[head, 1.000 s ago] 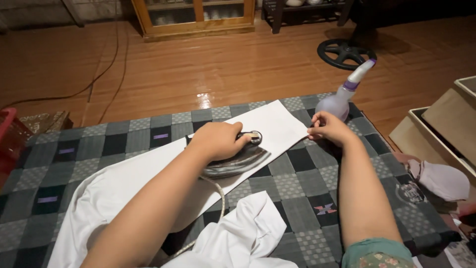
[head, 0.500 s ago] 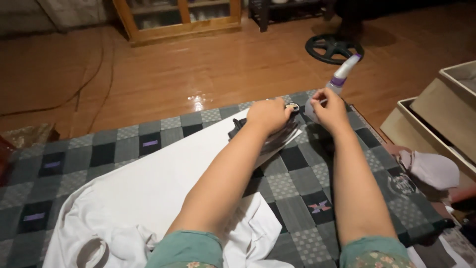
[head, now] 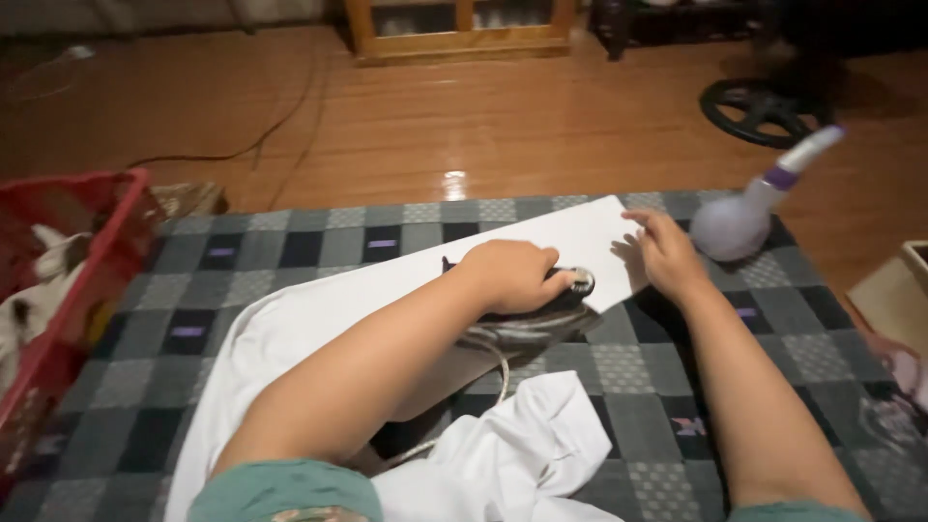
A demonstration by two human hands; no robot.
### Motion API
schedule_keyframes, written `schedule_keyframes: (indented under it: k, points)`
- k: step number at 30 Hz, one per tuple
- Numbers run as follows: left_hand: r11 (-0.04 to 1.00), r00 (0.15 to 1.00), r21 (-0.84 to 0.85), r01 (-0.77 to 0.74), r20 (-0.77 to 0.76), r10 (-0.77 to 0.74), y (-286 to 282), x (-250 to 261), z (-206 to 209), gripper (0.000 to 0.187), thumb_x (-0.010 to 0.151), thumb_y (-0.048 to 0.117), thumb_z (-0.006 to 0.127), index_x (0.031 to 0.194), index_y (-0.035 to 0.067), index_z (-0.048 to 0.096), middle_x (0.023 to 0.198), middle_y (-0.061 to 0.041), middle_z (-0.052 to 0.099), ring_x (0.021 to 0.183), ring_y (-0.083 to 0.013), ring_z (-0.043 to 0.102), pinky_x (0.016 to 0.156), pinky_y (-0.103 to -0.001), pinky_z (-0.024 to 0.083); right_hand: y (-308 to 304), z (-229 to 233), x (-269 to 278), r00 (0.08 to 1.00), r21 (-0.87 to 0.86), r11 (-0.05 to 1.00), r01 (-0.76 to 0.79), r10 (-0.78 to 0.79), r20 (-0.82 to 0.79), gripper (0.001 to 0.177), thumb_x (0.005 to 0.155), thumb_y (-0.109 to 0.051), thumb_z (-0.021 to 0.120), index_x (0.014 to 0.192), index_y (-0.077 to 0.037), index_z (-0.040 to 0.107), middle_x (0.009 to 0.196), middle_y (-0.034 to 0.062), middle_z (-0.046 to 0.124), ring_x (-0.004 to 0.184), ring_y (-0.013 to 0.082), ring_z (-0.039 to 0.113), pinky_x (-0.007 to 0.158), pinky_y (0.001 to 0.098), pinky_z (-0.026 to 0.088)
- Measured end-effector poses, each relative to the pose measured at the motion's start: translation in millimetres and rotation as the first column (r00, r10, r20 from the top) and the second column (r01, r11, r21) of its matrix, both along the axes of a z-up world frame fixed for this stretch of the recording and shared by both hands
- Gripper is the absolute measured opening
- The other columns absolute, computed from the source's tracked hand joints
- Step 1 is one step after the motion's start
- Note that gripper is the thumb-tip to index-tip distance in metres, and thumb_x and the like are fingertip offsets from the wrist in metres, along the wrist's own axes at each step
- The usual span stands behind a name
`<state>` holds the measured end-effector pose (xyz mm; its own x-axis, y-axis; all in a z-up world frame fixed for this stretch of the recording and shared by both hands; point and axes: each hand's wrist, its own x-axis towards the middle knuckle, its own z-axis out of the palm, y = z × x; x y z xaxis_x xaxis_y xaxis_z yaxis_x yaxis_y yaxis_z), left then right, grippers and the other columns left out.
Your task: Ironing and then folding a white shirt on a table.
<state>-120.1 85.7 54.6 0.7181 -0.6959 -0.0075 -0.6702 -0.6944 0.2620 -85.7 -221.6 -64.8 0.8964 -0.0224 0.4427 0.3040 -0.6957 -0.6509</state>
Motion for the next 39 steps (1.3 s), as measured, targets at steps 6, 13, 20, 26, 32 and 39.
schedule_keyframes:
  k: [6, 13, 20, 26, 32, 39]
  points:
    - [0.997, 0.999, 0.075, 0.027, -0.024, -0.025, 78, -29, 1, 0.057, 0.094, 0.058, 0.044, 0.106, 0.010, 0.071, 0.095, -0.019, 0.075, 0.092, -0.0425, 0.070, 0.080, -0.055, 0.053, 28, -27, 9, 0.956, -0.522, 0.802, -0.290, 0.216, -0.198, 0.060, 0.099, -0.038, 0.052, 0.152, -0.013, 0.043, 0.164, 0.0111, 0.036, 0.152, 0.0334, 0.027, 0.120, 0.0513, 0.022]
    - [0.986, 0.993, 0.114, 0.119, -0.021, -0.117, 137, -22, 0, 0.057, 0.099, 0.059, 0.038, 0.096, 0.013, 0.073, 0.088, -0.019, 0.074, 0.087, -0.0434, 0.068, 0.076, -0.056, 0.052, 20, -46, 21, 0.958, -0.625, 0.727, -0.284, 0.181, -0.224, 0.072, 0.098, -0.055, 0.042, 0.159, -0.019, 0.033, 0.168, 0.0055, 0.027, 0.154, 0.0293, 0.021, 0.121, 0.0533, 0.017]
    - [0.980, 0.953, -0.001, -0.201, 0.232, 0.196, 158, 21, -22, 0.057, 0.099, 0.058, 0.040, 0.096, 0.012, 0.074, 0.091, -0.018, 0.075, 0.087, -0.0422, 0.069, 0.076, -0.056, 0.053, 20, -46, 20, 0.961, -0.619, 0.739, -0.267, 0.156, -0.229, 0.074, 0.096, -0.059, 0.043, 0.158, -0.019, 0.034, 0.168, 0.0037, 0.025, 0.156, 0.0265, 0.018, 0.122, 0.0519, 0.014]
    - [0.962, 0.961, -0.020, -0.271, 0.053, 0.272, 154, -10, -9, 0.059, 0.097, 0.058, 0.041, 0.096, 0.011, 0.077, 0.096, -0.018, 0.075, 0.092, -0.0409, 0.070, 0.081, -0.053, 0.054, 20, -45, 20, 0.955, -0.606, 0.744, -0.281, 0.156, -0.252, 0.073, 0.096, -0.058, 0.043, 0.158, -0.020, 0.034, 0.169, 0.0033, 0.024, 0.156, 0.0256, 0.018, 0.122, 0.0511, 0.013]
    - [0.996, 0.999, 0.078, -0.039, -0.026, 0.041, 152, -66, 1, 0.056, 0.095, 0.058, 0.043, 0.093, 0.014, 0.078, 0.090, -0.019, 0.074, 0.086, -0.0427, 0.069, 0.076, -0.055, 0.054, 19, -42, 19, 0.949, -0.555, 0.778, -0.294, 0.170, -0.264, 0.066, 0.099, -0.051, 0.044, 0.157, -0.020, 0.037, 0.167, 0.0041, 0.028, 0.156, 0.0263, 0.019, 0.122, 0.0506, 0.014]
    - [0.990, 0.982, 0.098, 0.105, 0.144, -0.119, 171, -46, -13, 0.045, 0.093, 0.055, 0.052, 0.086, 0.014, 0.070, 0.073, -0.017, 0.071, 0.071, -0.0428, 0.067, 0.064, -0.056, 0.052, 6, -46, 22, 0.960, -0.464, 0.844, -0.270, 0.203, -0.190, 0.054, 0.100, -0.030, 0.051, 0.151, -0.013, 0.048, 0.164, 0.0102, 0.036, 0.154, 0.0298, 0.028, 0.124, 0.0433, 0.020]
